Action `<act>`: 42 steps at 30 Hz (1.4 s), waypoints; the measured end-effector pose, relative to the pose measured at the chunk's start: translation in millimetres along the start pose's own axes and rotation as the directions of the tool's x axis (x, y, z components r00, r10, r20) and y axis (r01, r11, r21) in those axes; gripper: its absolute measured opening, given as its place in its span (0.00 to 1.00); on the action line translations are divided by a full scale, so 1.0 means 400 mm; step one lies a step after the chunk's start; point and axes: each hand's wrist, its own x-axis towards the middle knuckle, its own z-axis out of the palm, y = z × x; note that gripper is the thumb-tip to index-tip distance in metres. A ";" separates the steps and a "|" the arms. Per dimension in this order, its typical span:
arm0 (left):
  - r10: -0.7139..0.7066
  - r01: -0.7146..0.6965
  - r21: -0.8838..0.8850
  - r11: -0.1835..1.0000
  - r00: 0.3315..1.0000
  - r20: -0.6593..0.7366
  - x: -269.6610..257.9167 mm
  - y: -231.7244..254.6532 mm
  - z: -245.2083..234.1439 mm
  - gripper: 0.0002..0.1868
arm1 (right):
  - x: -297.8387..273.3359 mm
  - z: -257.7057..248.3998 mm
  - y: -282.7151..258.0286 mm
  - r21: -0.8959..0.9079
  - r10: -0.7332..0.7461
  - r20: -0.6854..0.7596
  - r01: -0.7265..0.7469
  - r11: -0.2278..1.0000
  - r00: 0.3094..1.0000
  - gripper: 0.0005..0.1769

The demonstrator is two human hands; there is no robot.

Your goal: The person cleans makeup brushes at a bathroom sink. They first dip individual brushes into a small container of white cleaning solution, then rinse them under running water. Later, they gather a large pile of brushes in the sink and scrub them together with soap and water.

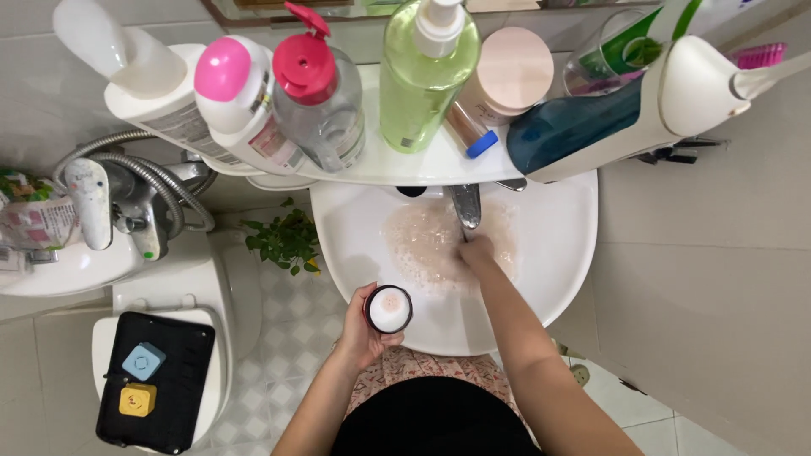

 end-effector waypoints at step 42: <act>0.061 -0.079 0.305 0.949 0.996 0.068 0.139 0.070 0.051 0.25 | -0.597 -0.481 -0.224 0.902 -0.347 0.398 -0.294 0.314 0.849 0.10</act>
